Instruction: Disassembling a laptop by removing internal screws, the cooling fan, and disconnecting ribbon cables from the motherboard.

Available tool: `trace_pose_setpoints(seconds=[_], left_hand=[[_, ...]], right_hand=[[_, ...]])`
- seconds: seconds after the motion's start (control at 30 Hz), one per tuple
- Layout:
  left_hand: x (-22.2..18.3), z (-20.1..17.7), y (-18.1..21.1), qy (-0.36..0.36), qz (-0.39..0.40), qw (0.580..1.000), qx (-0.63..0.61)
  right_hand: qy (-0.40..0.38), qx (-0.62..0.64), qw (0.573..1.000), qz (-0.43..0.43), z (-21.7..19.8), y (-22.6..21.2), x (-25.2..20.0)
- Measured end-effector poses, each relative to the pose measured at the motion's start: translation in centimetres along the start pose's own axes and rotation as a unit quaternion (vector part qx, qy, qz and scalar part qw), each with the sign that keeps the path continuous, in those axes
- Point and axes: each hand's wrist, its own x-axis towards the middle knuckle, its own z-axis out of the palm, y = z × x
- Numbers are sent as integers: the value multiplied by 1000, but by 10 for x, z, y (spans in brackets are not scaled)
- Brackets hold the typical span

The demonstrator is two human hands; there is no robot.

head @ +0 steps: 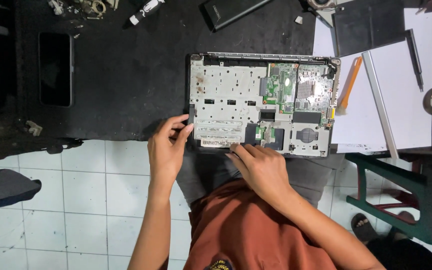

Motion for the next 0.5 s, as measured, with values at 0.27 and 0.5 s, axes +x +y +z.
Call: trace_pose_setpoints(seconds=[0.27,0.5], left_hand=[[3,2,-1,6,19,1000,18],[5,4,-5,6,21,1000,20]], right_hand=[[2,0,1000,6,6,3,-5],[-24,26,998,44,-5,0,-1]])
